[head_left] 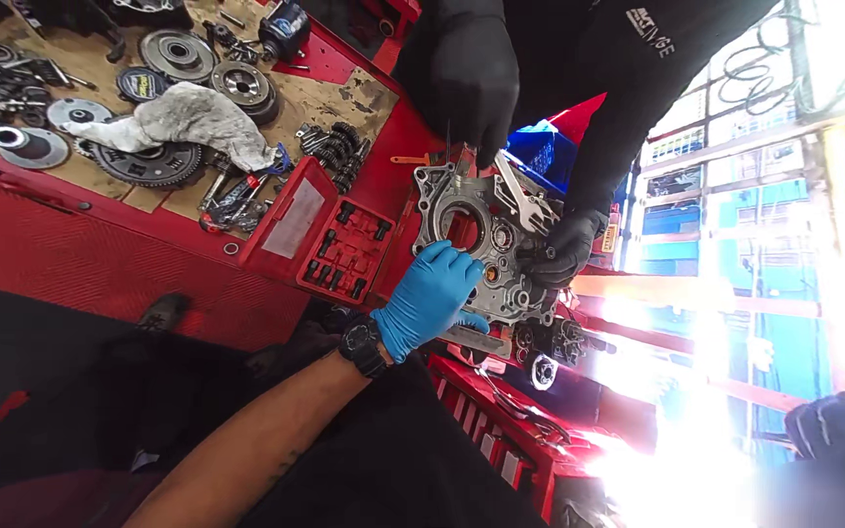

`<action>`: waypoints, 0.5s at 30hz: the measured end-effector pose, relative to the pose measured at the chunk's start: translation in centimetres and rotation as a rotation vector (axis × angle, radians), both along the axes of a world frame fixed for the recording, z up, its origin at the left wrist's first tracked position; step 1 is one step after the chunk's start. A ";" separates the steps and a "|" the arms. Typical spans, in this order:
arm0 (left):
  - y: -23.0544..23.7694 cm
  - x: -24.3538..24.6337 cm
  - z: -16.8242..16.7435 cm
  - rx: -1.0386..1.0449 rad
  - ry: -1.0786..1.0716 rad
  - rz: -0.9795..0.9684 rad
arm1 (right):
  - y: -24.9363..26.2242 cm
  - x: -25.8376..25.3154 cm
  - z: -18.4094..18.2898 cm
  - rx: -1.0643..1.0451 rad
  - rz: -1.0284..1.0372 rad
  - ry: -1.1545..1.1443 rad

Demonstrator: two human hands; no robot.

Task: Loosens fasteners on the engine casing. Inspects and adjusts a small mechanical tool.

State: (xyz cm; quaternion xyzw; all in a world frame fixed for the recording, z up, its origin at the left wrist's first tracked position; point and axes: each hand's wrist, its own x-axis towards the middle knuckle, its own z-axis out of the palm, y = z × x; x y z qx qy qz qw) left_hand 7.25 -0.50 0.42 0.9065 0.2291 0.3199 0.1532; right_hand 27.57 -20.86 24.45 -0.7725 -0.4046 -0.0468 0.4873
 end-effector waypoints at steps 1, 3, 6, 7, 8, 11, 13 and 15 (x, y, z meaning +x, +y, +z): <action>0.0 0.0 -0.1 0.001 0.000 -0.001 | -0.4 0.2 -0.3 -0.008 0.003 0.020; 0.0 0.0 -0.2 0.004 0.001 -0.002 | -1.4 1.2 -0.8 -0.016 0.020 0.086; 0.0 0.0 -0.1 0.005 0.010 0.001 | -1.8 1.6 -1.2 -0.010 0.016 0.150; 0.0 0.0 -0.1 0.004 0.014 0.001 | -1.8 1.7 -1.4 -0.009 0.016 0.160; 0.0 0.0 -0.1 0.005 0.014 0.002 | -1.7 1.7 -1.5 -0.009 0.025 0.161; 0.0 0.0 -0.1 0.003 0.014 0.001 | -1.6 1.8 -2.1 -0.005 0.098 0.132; 0.0 0.0 -0.1 0.000 0.017 0.001 | -1.3 1.6 -2.2 -0.006 0.106 0.114; 0.0 0.0 -0.1 0.000 0.016 0.003 | -1.5 2.1 -2.5 -0.014 0.119 0.097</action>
